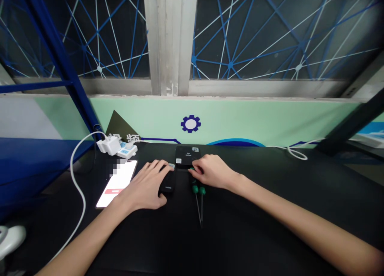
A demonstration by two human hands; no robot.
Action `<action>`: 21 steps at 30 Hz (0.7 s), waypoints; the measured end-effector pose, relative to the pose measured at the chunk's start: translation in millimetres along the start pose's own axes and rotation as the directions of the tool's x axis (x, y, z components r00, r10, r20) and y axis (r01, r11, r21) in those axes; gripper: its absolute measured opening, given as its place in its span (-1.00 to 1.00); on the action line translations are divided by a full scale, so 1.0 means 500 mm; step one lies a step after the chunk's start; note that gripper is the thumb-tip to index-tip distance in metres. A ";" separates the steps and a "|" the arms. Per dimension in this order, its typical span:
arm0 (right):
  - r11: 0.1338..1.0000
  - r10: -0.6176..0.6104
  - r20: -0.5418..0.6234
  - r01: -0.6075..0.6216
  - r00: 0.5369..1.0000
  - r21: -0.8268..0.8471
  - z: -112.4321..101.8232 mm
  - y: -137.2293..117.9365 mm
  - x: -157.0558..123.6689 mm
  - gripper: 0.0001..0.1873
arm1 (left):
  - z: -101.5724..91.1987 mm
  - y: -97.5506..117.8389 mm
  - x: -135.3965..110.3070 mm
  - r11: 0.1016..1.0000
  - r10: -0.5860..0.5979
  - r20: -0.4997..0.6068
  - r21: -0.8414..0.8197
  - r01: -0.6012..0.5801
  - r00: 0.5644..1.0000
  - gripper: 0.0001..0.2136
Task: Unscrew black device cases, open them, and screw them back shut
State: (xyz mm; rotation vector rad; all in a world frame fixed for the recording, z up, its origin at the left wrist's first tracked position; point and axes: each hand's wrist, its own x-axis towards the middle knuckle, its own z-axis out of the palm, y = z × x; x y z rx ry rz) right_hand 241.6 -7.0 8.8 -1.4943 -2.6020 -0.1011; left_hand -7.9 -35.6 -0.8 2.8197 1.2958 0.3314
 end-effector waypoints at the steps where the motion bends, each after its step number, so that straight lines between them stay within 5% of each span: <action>1: 1.000 -0.002 -0.003 0.002 1.000 0.001 0.001 0.000 0.000 -0.62 | 0.001 -0.001 0.000 1.000 -0.015 -0.004 0.011 0.015 1.000 -0.38; 15: 0.992 0.092 -0.017 -0.094 0.996 -0.086 -0.008 -0.007 -0.005 -0.70 | 0.026 -0.022 0.009 0.988 -0.083 -0.108 0.119 0.095 0.991 -0.59; 21: 0.951 0.232 -0.022 -0.232 0.972 -0.206 -0.003 -0.035 -0.018 -0.37 | 0.052 -0.015 0.014 0.965 -0.135 -0.143 0.206 0.163 0.980 -0.54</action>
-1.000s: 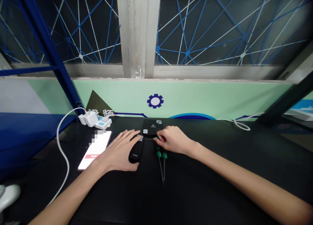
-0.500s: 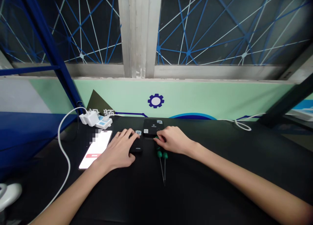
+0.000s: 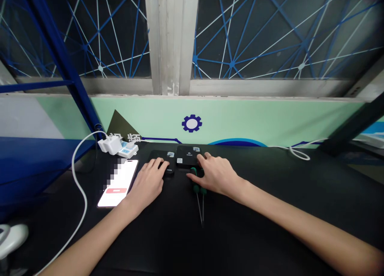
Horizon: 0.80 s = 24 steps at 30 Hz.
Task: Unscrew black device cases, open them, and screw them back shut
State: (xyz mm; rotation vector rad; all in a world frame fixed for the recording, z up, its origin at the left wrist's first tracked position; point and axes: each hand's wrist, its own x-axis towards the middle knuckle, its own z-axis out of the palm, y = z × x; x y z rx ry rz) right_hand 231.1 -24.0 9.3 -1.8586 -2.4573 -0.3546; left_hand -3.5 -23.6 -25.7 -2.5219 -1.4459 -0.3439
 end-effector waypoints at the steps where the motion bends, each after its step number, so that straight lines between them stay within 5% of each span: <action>1: 1.000 0.008 0.011 -0.008 1.000 -0.005 0.001 -0.005 -0.003 -0.34 | 0.004 0.002 0.000 1.000 -0.002 -0.012 -0.006 0.002 1.000 -0.54; 12: 1.000 -0.014 0.053 0.014 0.999 -0.001 0.001 -0.040 -0.019 -0.48 | 0.044 0.005 -0.005 0.997 0.004 -0.043 -0.079 -0.008 0.999 -0.51; 24: 0.999 -0.034 0.043 0.033 0.998 0.017 0.017 -0.033 -0.017 -0.75 | 0.016 0.020 -0.002 0.998 -0.025 -0.026 -0.063 0.023 0.999 -0.60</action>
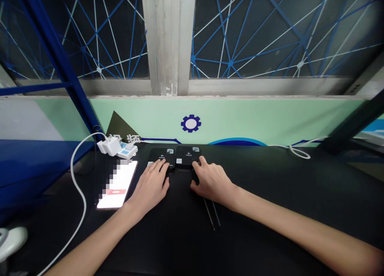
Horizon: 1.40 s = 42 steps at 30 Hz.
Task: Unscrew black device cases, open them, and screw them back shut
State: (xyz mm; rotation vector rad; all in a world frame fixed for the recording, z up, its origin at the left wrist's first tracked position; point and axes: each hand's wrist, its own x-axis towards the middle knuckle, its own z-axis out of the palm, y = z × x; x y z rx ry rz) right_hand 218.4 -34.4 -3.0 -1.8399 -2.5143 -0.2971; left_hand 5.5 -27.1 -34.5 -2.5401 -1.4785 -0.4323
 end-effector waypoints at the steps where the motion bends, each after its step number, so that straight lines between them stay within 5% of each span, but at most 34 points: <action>1: 1.000 0.008 0.005 -0.008 1.000 -0.004 -0.002 0.003 0.002 -0.75 | 0.002 -0.001 0.000 1.000 0.001 0.009 0.006 -0.001 1.000 -0.59; 21: 0.996 0.081 0.128 -0.076 0.988 -0.043 -0.024 0.044 0.014 -0.68 | 0.010 -0.014 0.001 0.998 -0.064 0.097 0.012 0.063 0.993 -0.48; 28: 0.995 0.080 0.110 -0.073 0.991 -0.061 -0.030 0.046 0.013 -0.64 | 0.010 -0.021 0.003 0.999 -0.051 0.110 -0.007 0.052 0.993 -0.47; 31: 0.996 0.070 0.015 -0.069 0.997 -0.058 -0.033 0.046 0.015 -0.60 | 0.009 -0.024 0.002 0.999 -0.048 0.112 -0.021 0.050 0.993 -0.47; 35: 0.997 -0.077 -0.156 0.072 0.985 -0.039 -0.019 0.047 0.024 -0.63 | 0.009 -0.026 0.000 0.998 -0.054 0.083 -0.015 0.055 0.995 -0.49; 42: 0.964 -0.244 -0.136 0.255 0.960 0.079 0.040 0.055 0.044 -0.41 | 0.016 -0.032 0.001 0.997 -0.078 0.051 0.012 0.077 0.996 -0.51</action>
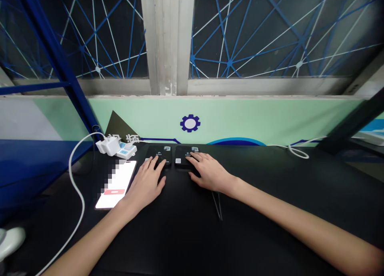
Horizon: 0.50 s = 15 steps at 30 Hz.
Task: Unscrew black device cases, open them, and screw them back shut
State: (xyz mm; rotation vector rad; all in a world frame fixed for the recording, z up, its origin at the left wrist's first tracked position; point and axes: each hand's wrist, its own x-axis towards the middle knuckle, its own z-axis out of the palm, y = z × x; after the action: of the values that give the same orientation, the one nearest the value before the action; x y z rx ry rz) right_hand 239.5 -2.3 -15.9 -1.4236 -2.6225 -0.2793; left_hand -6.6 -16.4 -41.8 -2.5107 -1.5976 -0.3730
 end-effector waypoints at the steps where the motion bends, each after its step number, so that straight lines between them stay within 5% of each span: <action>1: 1.000 -0.001 0.014 0.001 1.000 0.006 0.005 0.001 0.001 -0.38 | 0.001 -0.001 0.000 1.000 0.001 0.000 0.000 -0.001 1.000 -0.50; 8: 0.999 -0.031 0.023 0.031 0.999 -0.013 0.006 0.001 0.002 -0.37 | 0.001 -0.004 -0.001 0.999 0.006 0.017 0.044 -0.007 1.000 -0.50; 15: 0.995 -0.092 -0.081 0.095 0.992 0.028 -0.010 -0.004 0.003 -0.64 | -0.005 -0.002 0.001 0.999 0.005 0.009 0.041 -0.005 1.000 -0.52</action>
State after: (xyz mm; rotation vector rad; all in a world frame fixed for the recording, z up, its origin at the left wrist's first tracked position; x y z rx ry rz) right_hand 237.4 -3.2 -10.8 -1.2552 -2.6211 -0.2978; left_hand -7.7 -16.3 -39.2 -2.4889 -1.5856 -0.3248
